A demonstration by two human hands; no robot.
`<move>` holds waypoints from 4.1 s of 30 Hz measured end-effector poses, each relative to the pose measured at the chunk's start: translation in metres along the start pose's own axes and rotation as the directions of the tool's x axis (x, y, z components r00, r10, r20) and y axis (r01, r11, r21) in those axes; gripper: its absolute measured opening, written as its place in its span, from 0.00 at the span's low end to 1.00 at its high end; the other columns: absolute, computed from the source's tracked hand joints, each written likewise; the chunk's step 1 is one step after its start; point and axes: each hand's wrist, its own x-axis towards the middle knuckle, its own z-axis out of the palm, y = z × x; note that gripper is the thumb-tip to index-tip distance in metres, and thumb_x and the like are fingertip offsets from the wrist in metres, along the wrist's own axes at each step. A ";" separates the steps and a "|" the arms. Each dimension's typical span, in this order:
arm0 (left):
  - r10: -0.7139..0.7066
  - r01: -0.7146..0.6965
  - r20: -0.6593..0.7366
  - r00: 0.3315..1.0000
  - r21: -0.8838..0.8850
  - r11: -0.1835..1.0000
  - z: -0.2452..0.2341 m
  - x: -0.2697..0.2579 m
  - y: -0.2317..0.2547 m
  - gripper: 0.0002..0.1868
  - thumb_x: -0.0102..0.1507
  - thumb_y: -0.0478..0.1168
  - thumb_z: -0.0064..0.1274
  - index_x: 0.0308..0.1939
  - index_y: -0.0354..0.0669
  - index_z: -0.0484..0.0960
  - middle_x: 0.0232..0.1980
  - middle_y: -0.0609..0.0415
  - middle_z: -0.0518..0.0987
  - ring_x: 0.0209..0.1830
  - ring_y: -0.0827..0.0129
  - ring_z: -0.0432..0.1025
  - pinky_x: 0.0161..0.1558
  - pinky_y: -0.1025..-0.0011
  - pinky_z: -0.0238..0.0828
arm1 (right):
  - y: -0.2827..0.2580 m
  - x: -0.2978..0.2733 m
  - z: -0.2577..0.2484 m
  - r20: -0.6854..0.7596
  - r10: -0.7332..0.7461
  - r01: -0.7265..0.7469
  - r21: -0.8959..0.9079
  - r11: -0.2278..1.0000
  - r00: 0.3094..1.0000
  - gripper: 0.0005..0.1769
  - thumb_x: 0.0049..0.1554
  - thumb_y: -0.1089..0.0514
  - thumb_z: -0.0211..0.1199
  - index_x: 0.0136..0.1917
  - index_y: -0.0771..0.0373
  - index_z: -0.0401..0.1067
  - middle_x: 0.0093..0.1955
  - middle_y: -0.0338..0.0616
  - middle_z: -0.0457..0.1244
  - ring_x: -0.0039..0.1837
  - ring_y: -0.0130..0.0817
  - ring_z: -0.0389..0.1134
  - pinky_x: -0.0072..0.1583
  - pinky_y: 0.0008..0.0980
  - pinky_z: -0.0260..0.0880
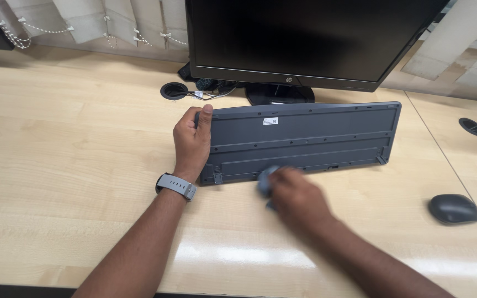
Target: The person wipes the top, bottom, and edges of a black keyboard with a cloth before cleaning the base and back of a computer monitor.
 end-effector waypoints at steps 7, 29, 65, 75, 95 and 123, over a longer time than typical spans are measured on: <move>-0.030 0.030 -0.003 1.000 -0.035 0.999 -0.001 0.001 -0.001 0.30 0.68 0.66 0.43 0.33 0.42 0.78 0.17 0.67 0.63 0.15 0.84 0.56 0.16 0.81 0.49 | -0.044 0.036 0.029 0.122 -0.389 0.372 0.145 0.917 0.913 0.19 0.48 0.65 0.67 0.54 0.73 0.76 0.50 0.53 0.68 0.51 0.42 0.70 0.49 0.36 0.77; -0.027 0.026 0.009 1.000 0.031 0.999 -0.005 0.000 0.000 0.30 0.69 0.67 0.42 0.30 0.45 0.75 0.19 0.66 0.64 0.18 0.82 0.58 0.20 0.80 0.56 | 0.108 -0.063 -0.051 0.023 0.535 -0.520 -0.206 0.829 0.844 0.14 0.50 0.59 0.67 0.50 0.61 0.80 0.54 0.48 0.69 0.51 0.47 0.72 0.55 0.43 0.73; -0.108 0.108 0.045 0.993 0.006 0.994 -0.007 0.000 0.005 0.31 0.67 0.66 0.43 0.32 0.42 0.80 0.18 0.64 0.66 0.17 0.83 0.59 0.19 0.82 0.55 | 0.197 -0.078 -0.050 -0.129 0.661 -0.667 -0.273 0.693 0.739 0.16 0.52 0.57 0.69 0.54 0.63 0.79 0.53 0.49 0.68 0.48 0.47 0.72 0.53 0.43 0.74; -0.147 0.147 0.036 0.988 0.008 0.989 -0.006 0.002 0.001 0.31 0.69 0.65 0.43 0.29 0.42 0.77 0.18 0.64 0.66 0.17 0.82 0.58 0.19 0.81 0.56 | 0.262 -0.061 -0.046 0.037 0.942 -0.842 0.462 0.279 0.333 0.15 0.66 0.55 0.59 0.60 0.66 0.77 0.44 0.45 0.67 0.44 0.32 0.64 0.47 0.36 0.66; -0.010 0.018 0.445 0.895 -0.014 1.000 -0.069 -0.063 0.030 0.25 0.60 0.51 0.55 0.60 0.52 0.82 0.65 0.52 0.81 0.70 0.63 0.72 0.65 0.64 0.66 | 0.247 -0.154 -0.110 0.373 0.882 -0.597 0.790 -0.139 0.288 0.12 0.65 0.62 0.54 0.59 0.68 0.73 0.48 0.45 0.68 0.47 0.29 0.68 0.50 0.33 0.71; -0.412 0.082 0.465 0.784 0.580 0.811 -0.078 -0.071 0.045 0.48 0.55 0.44 0.68 0.77 0.54 0.61 0.79 0.57 0.59 0.77 0.67 0.58 0.68 0.68 0.58 | 0.227 -0.081 -0.097 -0.070 0.927 -0.730 0.596 0.334 0.368 0.12 0.64 0.64 0.59 0.59 0.66 0.77 0.47 0.44 0.70 0.44 0.27 0.69 0.45 0.29 0.70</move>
